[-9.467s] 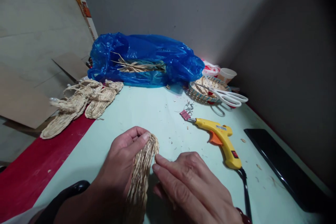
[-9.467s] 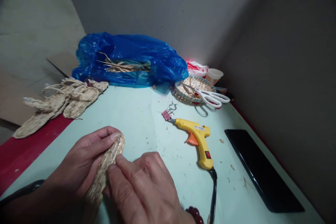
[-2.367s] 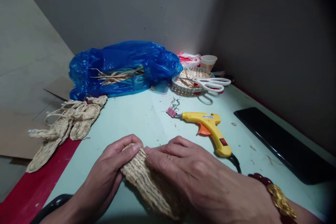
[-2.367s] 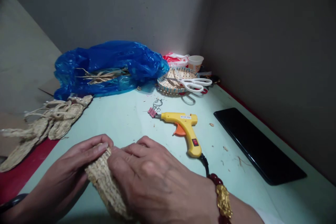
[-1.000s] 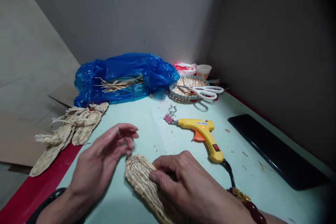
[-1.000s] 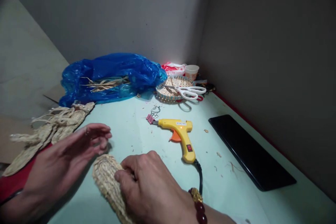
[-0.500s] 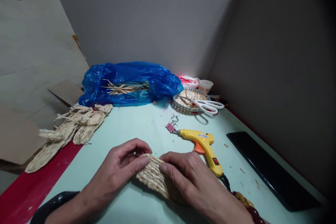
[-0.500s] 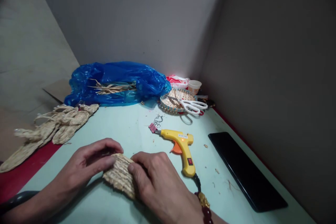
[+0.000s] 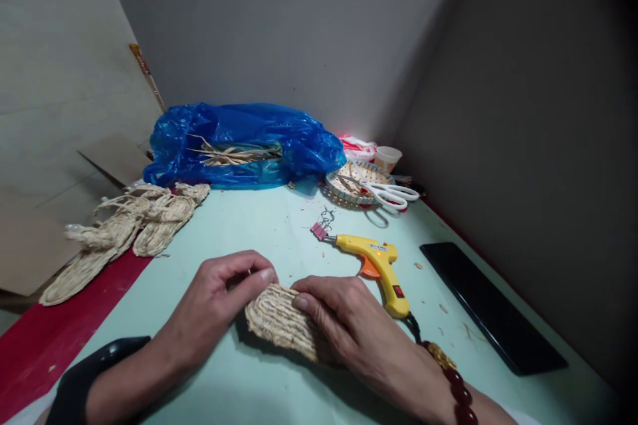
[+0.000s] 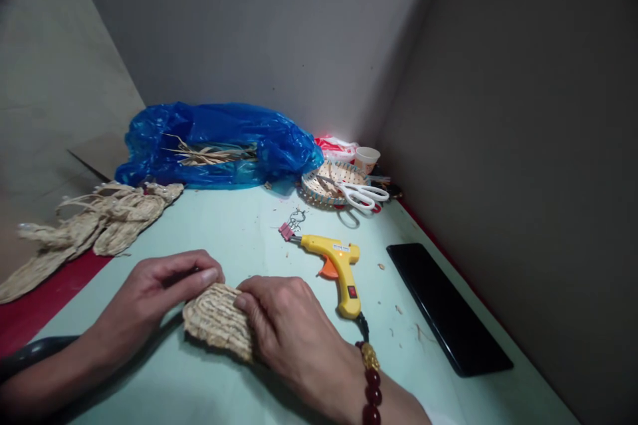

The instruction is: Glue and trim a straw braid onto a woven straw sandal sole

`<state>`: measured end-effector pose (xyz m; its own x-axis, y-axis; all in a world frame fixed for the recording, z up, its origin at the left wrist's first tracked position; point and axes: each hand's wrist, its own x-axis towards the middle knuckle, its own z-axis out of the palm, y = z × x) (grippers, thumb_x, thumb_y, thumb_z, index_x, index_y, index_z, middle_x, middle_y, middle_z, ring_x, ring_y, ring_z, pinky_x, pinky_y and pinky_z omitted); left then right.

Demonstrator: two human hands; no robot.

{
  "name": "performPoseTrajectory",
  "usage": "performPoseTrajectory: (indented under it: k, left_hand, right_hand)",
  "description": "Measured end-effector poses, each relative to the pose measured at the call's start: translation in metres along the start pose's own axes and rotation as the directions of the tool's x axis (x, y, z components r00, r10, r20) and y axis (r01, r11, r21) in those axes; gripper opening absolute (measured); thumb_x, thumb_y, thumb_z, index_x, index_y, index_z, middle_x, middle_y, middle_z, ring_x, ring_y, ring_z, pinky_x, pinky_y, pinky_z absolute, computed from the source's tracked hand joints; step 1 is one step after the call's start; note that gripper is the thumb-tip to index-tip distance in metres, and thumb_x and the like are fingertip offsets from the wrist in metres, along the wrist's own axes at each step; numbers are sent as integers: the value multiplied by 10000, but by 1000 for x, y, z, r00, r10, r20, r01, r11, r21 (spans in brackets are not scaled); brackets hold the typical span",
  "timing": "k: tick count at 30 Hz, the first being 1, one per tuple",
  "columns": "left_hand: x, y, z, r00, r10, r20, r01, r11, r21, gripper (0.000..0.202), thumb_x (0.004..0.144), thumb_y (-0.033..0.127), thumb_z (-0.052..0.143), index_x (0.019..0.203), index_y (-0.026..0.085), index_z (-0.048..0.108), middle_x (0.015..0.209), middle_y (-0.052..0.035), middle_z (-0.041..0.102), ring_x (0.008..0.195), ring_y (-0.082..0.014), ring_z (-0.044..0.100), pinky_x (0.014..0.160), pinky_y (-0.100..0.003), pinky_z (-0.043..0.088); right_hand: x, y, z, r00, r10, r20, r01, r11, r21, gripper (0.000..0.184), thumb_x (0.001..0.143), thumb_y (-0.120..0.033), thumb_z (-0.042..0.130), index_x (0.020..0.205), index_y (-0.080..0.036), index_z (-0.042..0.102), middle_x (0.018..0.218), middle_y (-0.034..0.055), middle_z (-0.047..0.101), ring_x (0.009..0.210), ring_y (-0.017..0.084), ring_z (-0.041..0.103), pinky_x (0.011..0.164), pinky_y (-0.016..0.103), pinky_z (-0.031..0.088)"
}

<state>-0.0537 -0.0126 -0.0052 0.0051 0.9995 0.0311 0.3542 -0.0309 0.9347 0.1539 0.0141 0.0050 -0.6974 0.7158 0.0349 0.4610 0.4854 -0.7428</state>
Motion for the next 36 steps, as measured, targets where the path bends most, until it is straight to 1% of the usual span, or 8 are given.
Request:
performPoseTrajectory:
  k: [3,7,11,15,20,28,32,36]
  left_hand:
    - [5,0,-13,999,-48,-5,47,993,-108,395,901,507,485,816,228,751,887,-49,702,752,-206,600,659,-293,456]
    - [3,6,-15,997,-52,-51,47,995,-94,350,886,530,538,1081,287,699,835,-4,661,690,-175,568,647,-279,456]
    - [-4,13,1,995,76,58,-80,993,83,144,863,376,628,835,264,714,842,12,673,777,-173,580,711,-254,423]
    - [-1,8,7,999,-37,16,37,997,-60,110,779,306,711,713,222,685,686,31,613,649,-148,502,606,-243,382]
    - [4,2,-3,982,-153,-113,122,962,-246,160,787,353,697,786,201,647,693,32,576,648,-145,502,580,-236,393]
    - [8,1,-9,954,-177,-242,89,938,-334,187,739,352,755,766,174,701,706,-4,643,685,-166,557,602,-238,429]
    - [16,-2,-19,935,-187,-303,75,935,-347,261,751,407,728,767,148,757,819,-75,716,678,-179,586,621,-275,484]
    - [22,-9,-32,882,-168,-441,7,939,-344,264,731,428,742,721,164,728,682,-18,641,604,-127,531,542,-208,454]
  right_hand:
    - [1,0,-6,1000,-28,-14,27,997,-69,276,1031,-218,433,817,-197,606,737,-23,634,664,120,564,642,246,389]
    - [2,5,-11,997,-63,-51,56,990,-129,280,1028,-220,439,857,-185,658,774,11,678,682,146,587,662,273,406]
    - [2,7,-12,992,-106,-64,97,987,-132,254,1012,-223,474,943,-197,717,841,34,708,737,168,618,712,294,426]
    - [3,8,-15,981,-105,-163,91,992,-93,285,1016,-306,468,1115,-195,711,1000,70,730,911,207,653,837,326,449]
    - [6,18,-24,924,32,-380,-15,999,46,445,1048,-454,325,1268,-183,601,1261,93,665,1138,224,607,979,364,436]
    - [7,22,-22,954,105,-280,-98,994,40,366,927,-320,569,1236,-125,591,826,61,648,835,271,606,781,424,470]
    - [6,22,-22,959,130,-252,-117,991,65,296,935,-254,552,1198,-134,615,989,103,685,966,284,606,862,437,456]
    - [8,26,-23,958,150,-243,-128,986,103,283,945,-206,529,1201,-143,633,1178,117,679,1106,281,585,981,457,416]
